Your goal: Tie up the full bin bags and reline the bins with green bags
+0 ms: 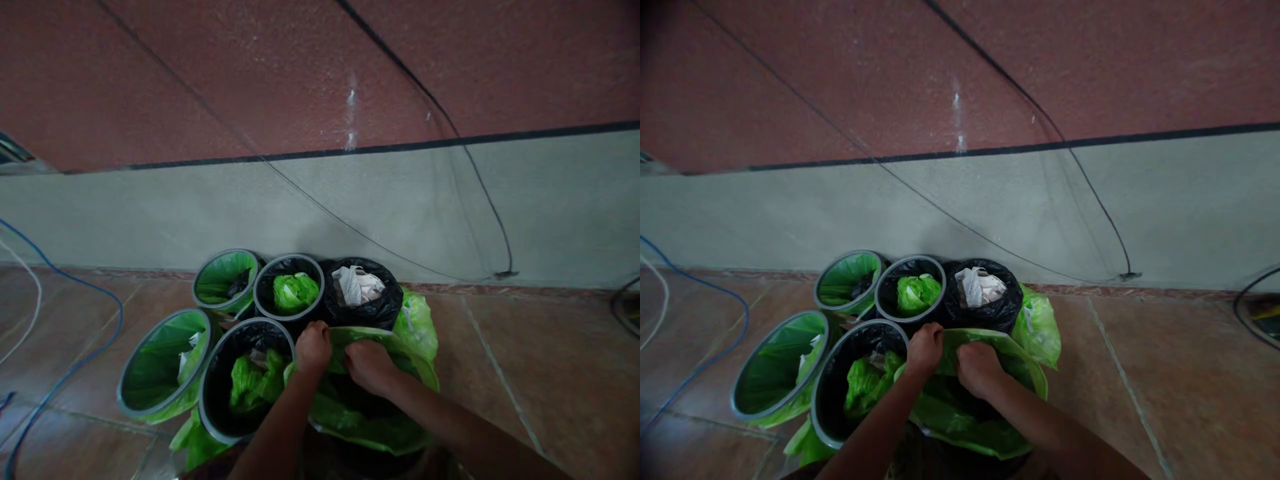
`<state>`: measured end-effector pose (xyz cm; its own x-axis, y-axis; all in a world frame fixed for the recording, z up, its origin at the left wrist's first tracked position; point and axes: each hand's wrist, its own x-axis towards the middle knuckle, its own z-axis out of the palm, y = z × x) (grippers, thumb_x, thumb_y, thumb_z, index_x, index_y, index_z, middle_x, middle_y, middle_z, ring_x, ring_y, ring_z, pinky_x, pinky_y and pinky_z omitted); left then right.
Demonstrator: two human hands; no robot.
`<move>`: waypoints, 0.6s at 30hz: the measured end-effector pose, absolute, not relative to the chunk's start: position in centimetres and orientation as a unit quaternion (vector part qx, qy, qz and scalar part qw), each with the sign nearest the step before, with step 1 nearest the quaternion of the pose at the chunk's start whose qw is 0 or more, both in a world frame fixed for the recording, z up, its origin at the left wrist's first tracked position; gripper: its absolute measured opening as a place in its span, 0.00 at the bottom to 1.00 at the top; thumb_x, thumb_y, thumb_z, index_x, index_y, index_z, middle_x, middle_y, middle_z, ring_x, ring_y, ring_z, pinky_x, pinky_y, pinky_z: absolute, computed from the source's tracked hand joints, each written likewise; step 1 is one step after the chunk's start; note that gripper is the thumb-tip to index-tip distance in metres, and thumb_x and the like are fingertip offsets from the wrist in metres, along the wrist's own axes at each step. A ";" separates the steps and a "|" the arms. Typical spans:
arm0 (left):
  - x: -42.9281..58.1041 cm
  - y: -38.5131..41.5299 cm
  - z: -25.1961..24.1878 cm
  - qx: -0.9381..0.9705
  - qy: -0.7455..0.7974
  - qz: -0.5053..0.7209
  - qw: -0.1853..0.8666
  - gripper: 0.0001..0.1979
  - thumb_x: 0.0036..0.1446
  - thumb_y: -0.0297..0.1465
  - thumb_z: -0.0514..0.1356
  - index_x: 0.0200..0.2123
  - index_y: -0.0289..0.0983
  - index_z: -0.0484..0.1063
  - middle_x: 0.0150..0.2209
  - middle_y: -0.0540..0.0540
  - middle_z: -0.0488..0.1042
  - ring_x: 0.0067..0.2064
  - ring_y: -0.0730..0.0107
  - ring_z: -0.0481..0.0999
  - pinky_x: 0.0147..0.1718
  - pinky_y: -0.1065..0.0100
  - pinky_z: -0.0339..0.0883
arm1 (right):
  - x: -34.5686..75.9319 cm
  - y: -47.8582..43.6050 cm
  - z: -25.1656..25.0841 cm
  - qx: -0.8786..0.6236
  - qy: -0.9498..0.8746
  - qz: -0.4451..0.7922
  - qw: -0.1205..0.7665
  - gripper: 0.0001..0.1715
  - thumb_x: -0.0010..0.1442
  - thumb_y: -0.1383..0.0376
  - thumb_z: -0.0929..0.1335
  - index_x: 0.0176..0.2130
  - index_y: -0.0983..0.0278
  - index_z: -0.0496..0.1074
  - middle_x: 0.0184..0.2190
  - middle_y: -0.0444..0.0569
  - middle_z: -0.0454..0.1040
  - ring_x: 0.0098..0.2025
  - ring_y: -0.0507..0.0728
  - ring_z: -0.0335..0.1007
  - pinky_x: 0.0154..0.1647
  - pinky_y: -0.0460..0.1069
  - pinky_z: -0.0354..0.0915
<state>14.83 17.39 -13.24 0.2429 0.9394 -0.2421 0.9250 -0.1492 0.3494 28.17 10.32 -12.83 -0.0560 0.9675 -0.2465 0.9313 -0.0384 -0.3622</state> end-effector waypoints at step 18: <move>15.8 17.8 -15.7 0.706 0.655 0.028 0.268 0.14 0.64 0.29 0.51 0.41 0.37 0.77 0.44 0.42 0.79 0.47 0.65 0.77 0.44 0.69 0.63 | 37.9 14.1 -19.7 -0.746 -0.518 0.342 0.241 0.14 0.55 0.59 0.66 0.28 0.64 0.78 0.27 0.47 0.79 0.31 0.55 0.72 0.32 0.46 0.61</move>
<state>15.79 17.80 -15.66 0.1408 0.9401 -0.3105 0.9099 0.0007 0.4148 37.91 14.05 -19.67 0.2298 0.9376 -0.2610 0.6079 -0.3477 -0.7138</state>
